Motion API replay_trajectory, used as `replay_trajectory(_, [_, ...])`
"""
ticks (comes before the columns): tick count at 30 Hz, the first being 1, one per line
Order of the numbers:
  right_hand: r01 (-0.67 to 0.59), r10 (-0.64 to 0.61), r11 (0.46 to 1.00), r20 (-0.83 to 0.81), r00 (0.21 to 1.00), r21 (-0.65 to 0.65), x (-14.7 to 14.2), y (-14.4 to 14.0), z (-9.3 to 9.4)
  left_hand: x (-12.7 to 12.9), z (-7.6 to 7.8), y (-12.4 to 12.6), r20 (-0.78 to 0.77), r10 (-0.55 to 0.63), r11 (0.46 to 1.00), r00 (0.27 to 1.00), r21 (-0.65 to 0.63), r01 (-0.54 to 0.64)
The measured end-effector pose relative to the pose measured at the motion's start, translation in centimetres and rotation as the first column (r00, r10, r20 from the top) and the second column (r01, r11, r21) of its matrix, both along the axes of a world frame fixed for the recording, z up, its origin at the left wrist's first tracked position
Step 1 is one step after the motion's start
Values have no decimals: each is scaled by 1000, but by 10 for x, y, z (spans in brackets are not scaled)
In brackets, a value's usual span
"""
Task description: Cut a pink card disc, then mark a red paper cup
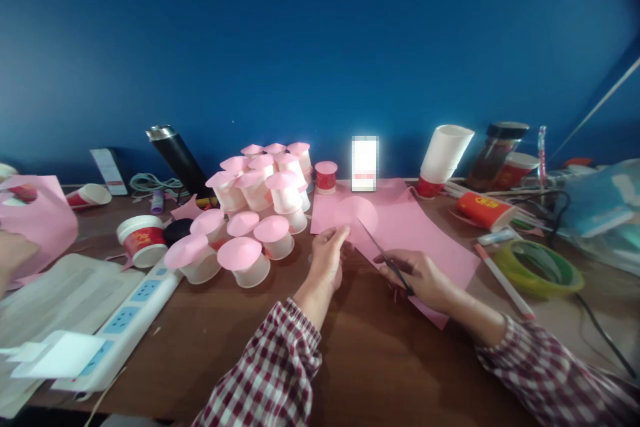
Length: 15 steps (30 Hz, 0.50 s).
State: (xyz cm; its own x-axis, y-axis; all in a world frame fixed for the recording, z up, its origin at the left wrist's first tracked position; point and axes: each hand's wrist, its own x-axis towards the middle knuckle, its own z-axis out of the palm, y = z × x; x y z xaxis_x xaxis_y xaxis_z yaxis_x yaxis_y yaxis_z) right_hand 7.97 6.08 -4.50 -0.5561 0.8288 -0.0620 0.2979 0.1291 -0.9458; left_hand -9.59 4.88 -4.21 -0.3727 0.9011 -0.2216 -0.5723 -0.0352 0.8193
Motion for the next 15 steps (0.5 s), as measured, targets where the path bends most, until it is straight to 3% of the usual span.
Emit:
replay_trajectory(9, [-24,23,998,-29,999,-52,0,0,0,0,1,2,-3,32,999,999,-21,-32])
replay_trajectory(15, [-20,20,1000,-2,1000,-16,0,0,1,0,1,1,-6,28,1000,1000,-5,-28])
